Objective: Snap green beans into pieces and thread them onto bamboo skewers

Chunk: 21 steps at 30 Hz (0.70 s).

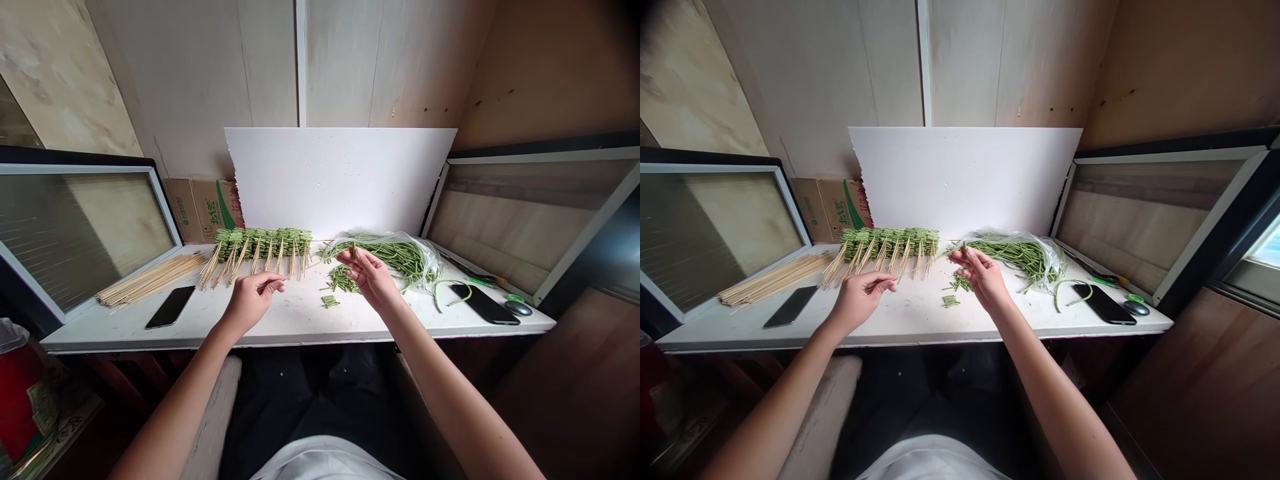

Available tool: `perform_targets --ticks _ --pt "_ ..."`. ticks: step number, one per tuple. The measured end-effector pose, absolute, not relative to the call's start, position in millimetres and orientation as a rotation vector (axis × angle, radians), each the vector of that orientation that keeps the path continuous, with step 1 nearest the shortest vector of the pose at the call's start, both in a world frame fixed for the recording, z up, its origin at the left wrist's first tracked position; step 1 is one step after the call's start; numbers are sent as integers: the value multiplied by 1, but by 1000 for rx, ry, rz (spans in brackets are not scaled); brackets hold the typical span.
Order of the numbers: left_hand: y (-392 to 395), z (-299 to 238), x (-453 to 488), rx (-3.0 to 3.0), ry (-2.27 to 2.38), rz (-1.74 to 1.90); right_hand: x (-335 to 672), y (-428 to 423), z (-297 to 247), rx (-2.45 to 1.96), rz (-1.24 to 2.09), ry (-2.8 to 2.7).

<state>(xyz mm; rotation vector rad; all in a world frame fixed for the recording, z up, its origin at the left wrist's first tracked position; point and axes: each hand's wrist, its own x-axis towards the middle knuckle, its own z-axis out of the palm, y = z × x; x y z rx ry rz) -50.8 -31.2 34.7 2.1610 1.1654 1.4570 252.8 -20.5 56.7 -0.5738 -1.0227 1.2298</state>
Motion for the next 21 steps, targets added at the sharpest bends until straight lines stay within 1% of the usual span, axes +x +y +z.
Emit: perform_targets --ticks 3,8,15,21 --pt "-31 35 -51 2162 1170 1460 254 -18 55 -620 1190 -986" --pt "-31 36 -50 2187 1175 1451 253 -18 53 -629 1230 -996" --pt "-35 38 -48 2186 1198 1428 251 -19 52 -647 1177 -1013" --pt "-35 37 -46 2163 1186 1409 249 -18 50 -647 1194 -1004"
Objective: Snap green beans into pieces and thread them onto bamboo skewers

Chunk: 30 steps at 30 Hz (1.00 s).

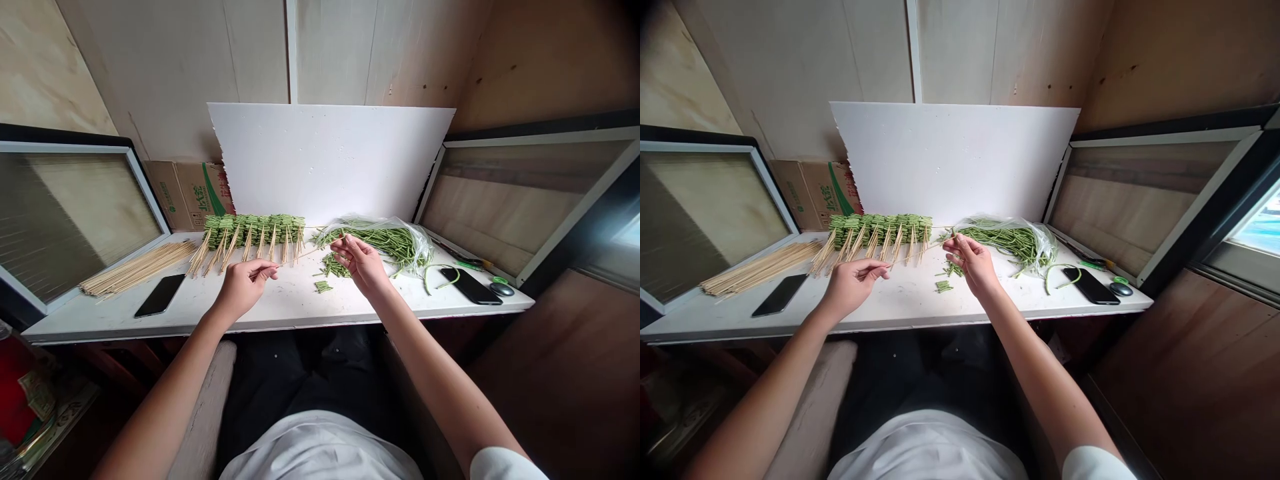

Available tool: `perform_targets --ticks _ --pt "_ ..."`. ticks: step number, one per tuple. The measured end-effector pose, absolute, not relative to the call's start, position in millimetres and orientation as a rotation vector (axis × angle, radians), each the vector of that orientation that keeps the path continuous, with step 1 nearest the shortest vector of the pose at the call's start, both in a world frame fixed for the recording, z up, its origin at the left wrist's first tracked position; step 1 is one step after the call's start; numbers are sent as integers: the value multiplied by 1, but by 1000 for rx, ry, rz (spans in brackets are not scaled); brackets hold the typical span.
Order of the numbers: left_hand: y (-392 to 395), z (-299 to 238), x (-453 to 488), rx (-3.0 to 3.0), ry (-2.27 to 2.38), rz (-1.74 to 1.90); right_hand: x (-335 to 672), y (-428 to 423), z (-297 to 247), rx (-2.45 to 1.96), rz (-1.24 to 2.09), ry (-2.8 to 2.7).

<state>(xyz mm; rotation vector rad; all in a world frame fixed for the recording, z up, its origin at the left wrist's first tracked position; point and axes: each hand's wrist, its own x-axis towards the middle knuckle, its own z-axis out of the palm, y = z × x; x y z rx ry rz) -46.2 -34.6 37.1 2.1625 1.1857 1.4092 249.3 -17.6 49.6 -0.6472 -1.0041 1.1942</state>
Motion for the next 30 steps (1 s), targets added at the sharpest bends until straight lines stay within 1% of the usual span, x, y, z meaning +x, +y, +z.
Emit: perform_targets --ticks 3,9,17,30 --pt "-34 36 -47 2165 1193 1399 247 -17 48 -654 1174 -999" --pt "-32 33 -47 2180 1214 1393 244 -18 47 -721 962 -1035" --pt "-31 31 -46 2185 1218 1408 244 -19 47 -712 1018 -1031" --pt "-32 31 -46 2198 1203 1407 243 -18 47 -735 1019 -1023"
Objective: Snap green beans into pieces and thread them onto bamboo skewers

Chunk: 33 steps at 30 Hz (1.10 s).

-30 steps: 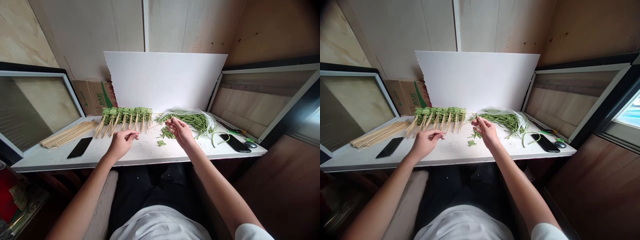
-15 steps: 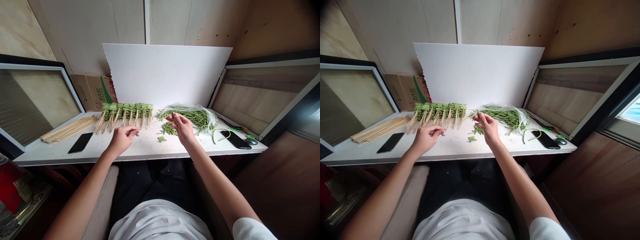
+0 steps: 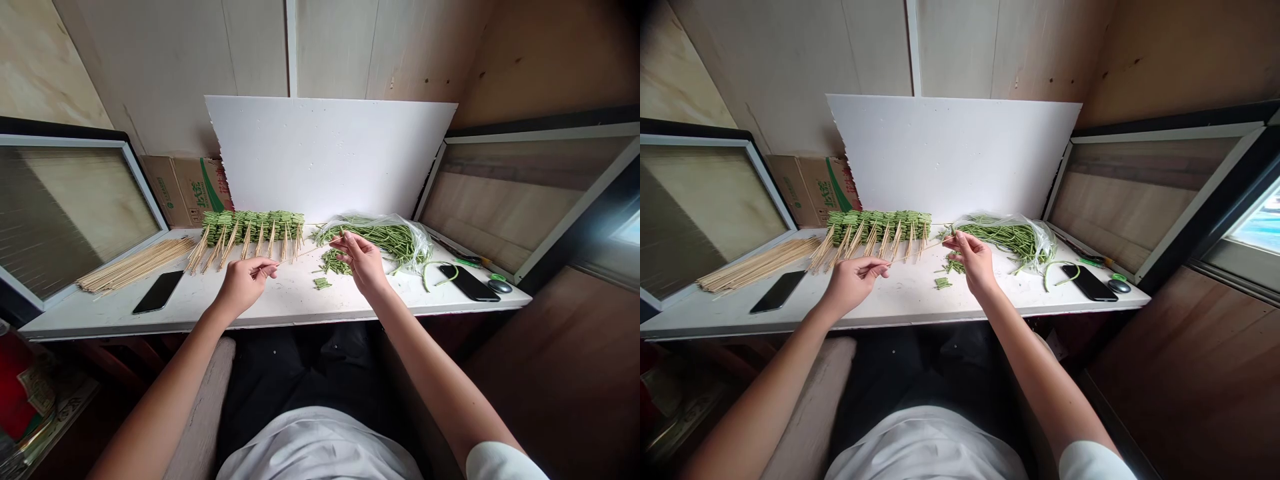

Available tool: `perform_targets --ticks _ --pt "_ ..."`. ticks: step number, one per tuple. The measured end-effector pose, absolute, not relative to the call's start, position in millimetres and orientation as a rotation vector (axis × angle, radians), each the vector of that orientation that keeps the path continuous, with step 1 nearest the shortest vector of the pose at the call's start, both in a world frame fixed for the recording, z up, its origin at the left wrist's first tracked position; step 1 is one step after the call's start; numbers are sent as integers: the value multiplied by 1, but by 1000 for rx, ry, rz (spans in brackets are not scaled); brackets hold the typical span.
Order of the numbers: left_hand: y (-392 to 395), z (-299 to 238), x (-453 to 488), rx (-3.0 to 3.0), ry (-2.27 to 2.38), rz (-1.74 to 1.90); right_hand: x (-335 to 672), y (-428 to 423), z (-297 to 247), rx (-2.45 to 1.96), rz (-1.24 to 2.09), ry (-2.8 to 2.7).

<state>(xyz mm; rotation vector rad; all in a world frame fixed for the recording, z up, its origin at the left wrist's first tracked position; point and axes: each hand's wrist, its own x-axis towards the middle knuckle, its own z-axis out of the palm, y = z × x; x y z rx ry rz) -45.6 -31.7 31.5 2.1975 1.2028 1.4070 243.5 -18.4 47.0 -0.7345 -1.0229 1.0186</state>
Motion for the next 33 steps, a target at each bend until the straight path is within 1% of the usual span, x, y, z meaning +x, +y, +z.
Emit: perform_targets --ticks 15,28,33 --pt "-28 28 -45 2199 1225 1395 241 -23 50 -701 1061 -996" --pt "-28 28 -46 2206 1267 1404 242 -23 50 -696 1028 -1010" --pt "-31 28 -46 2279 1308 1466 243 -22 49 -692 1009 -1019"
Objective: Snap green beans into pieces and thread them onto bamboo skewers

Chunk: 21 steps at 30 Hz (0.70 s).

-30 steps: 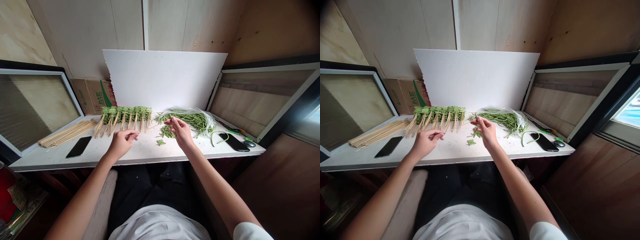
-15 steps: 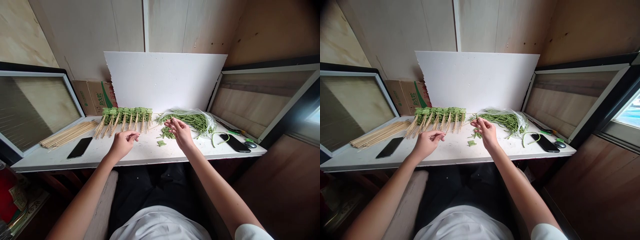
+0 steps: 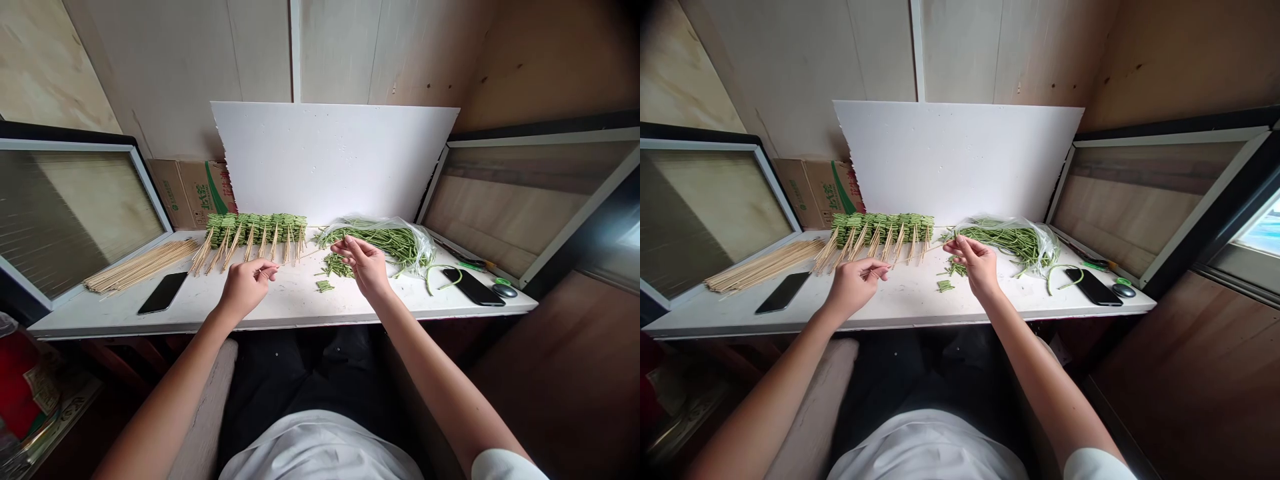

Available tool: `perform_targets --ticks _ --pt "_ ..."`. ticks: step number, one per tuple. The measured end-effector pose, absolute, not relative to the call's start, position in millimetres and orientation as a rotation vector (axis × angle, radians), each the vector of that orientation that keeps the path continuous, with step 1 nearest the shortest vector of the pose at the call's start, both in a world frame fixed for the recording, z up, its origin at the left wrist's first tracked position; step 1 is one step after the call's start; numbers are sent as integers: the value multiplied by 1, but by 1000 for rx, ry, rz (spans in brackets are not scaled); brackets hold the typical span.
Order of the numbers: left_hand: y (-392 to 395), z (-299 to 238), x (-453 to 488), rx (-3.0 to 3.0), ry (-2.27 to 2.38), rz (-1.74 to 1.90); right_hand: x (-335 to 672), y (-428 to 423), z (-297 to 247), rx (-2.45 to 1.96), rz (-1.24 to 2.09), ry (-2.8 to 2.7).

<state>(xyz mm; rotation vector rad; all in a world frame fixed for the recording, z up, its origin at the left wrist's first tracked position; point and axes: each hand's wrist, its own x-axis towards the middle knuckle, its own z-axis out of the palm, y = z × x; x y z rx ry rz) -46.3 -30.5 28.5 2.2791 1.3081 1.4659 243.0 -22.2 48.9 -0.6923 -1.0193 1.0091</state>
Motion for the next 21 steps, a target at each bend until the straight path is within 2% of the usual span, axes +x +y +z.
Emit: perform_targets --ticks 21 --pt "-33 27 -44 2350 1318 1575 237 -26 44 -706 925 -1120"
